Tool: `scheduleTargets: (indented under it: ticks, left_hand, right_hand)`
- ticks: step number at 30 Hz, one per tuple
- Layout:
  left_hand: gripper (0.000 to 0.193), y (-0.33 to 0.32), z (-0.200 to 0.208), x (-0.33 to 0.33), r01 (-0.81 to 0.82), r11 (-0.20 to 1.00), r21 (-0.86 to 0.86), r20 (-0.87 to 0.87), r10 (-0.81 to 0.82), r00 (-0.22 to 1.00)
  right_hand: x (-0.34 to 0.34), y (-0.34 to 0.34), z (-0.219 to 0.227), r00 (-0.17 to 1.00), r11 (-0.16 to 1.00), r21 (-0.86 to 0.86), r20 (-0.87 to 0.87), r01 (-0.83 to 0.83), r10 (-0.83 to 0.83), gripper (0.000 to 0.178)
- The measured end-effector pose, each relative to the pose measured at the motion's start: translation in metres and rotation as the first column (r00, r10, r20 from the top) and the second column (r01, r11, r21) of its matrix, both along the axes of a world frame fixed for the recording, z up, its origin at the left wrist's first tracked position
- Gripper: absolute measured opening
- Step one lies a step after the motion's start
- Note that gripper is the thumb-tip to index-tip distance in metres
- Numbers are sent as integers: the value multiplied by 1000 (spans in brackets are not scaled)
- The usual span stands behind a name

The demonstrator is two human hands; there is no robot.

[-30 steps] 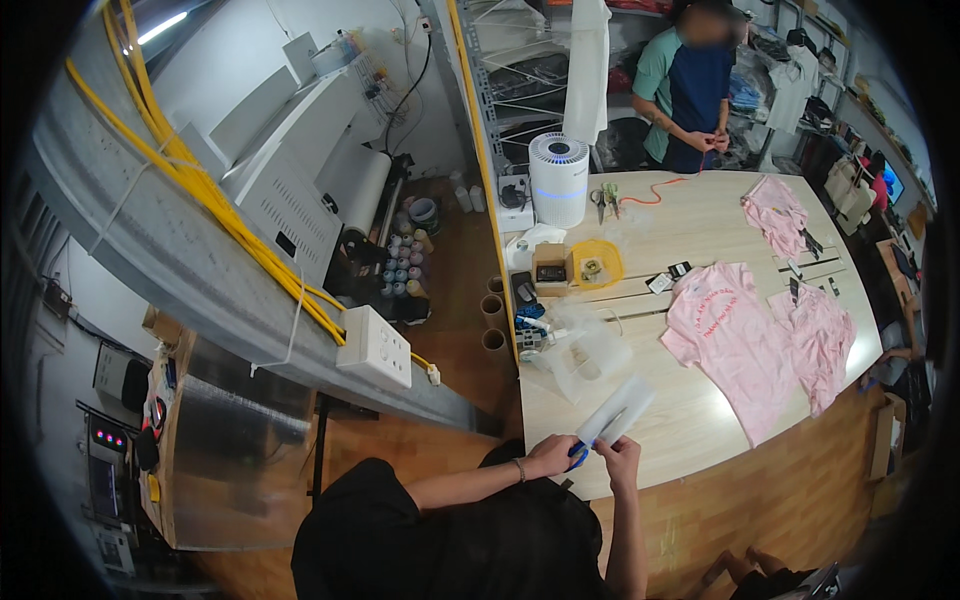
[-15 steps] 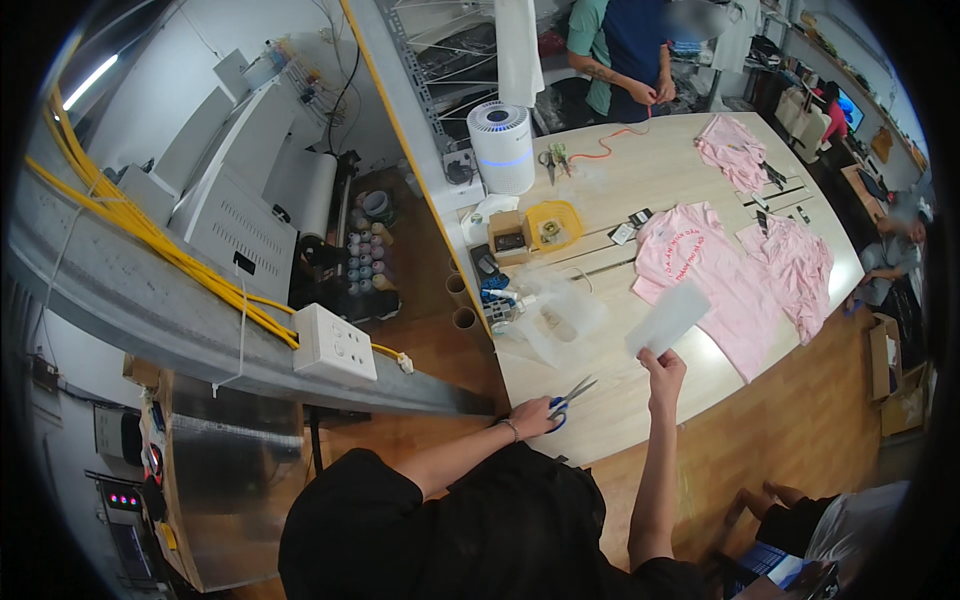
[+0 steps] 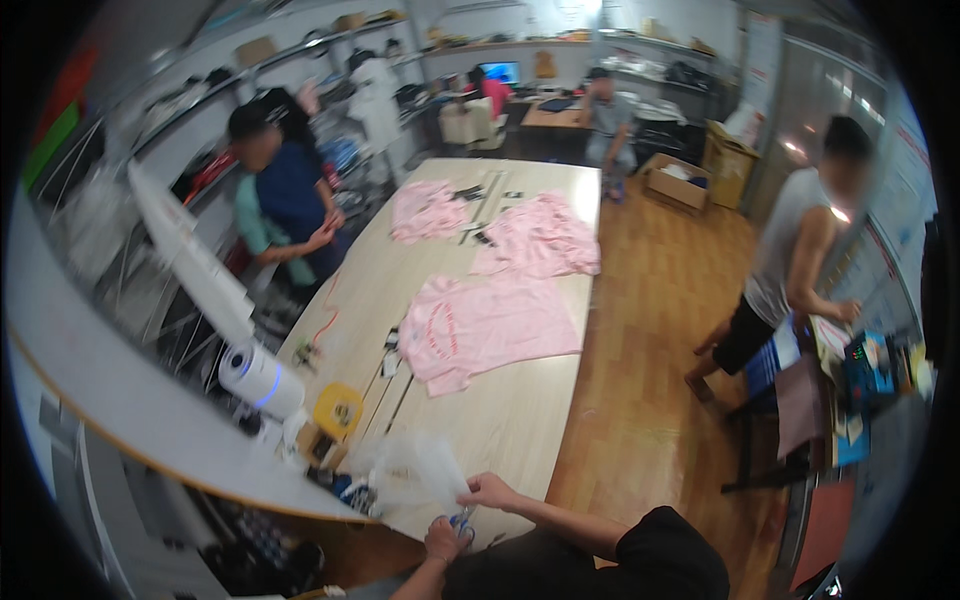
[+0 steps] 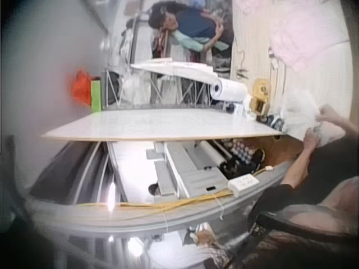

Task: The person cuts a translucent sheet from a roll using scissors, then folds and handles the cut piece. The person repeats this cutting and folding process multiple times at a work table.

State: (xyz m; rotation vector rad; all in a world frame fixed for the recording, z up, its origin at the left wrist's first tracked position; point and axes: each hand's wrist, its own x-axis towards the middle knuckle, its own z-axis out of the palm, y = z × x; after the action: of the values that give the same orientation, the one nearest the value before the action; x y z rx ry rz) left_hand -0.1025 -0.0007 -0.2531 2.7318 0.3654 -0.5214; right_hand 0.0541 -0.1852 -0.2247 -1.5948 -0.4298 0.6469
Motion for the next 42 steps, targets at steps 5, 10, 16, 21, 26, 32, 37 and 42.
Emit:
scheduleTargets:
  ticks: [5,10,16,21,26,32,37,42]
  left_hand:
    - [85,-1,-11,15,120,992,-26,108,-116,987]
    - [91,5,-50,17,138,990,-35,160,-131,978]
    - [41,-8,39,60,3,845,-535,117,71,991]
    - [47,-19,100,97,-71,611,-788,185,345,920]
    - [54,-36,132,101,-79,489,-869,155,420,894]
    - [55,-39,143,100,-173,336,-926,45,552,833]
    - [56,-18,126,101,-322,97,-942,-236,490,839]
    - [56,-4,102,110,-431,-44,-901,-415,373,830]
  right_hand:
    - [-1,-46,15,977,986,-158,-197,51,-82,29]
    - [-1,-68,2,978,966,-238,-154,99,-139,31]
    - [-5,-61,2,991,950,-285,-20,124,-135,35]
    - [-10,-51,31,979,978,-202,202,61,-19,37]
    - [-21,-22,60,932,960,-273,360,58,46,39]
    - [-23,-30,62,974,977,-208,211,-36,80,77]
    - [-11,-43,68,989,997,-17,-122,-82,79,123]
    - [-2,-38,81,923,946,323,-353,-31,150,119]
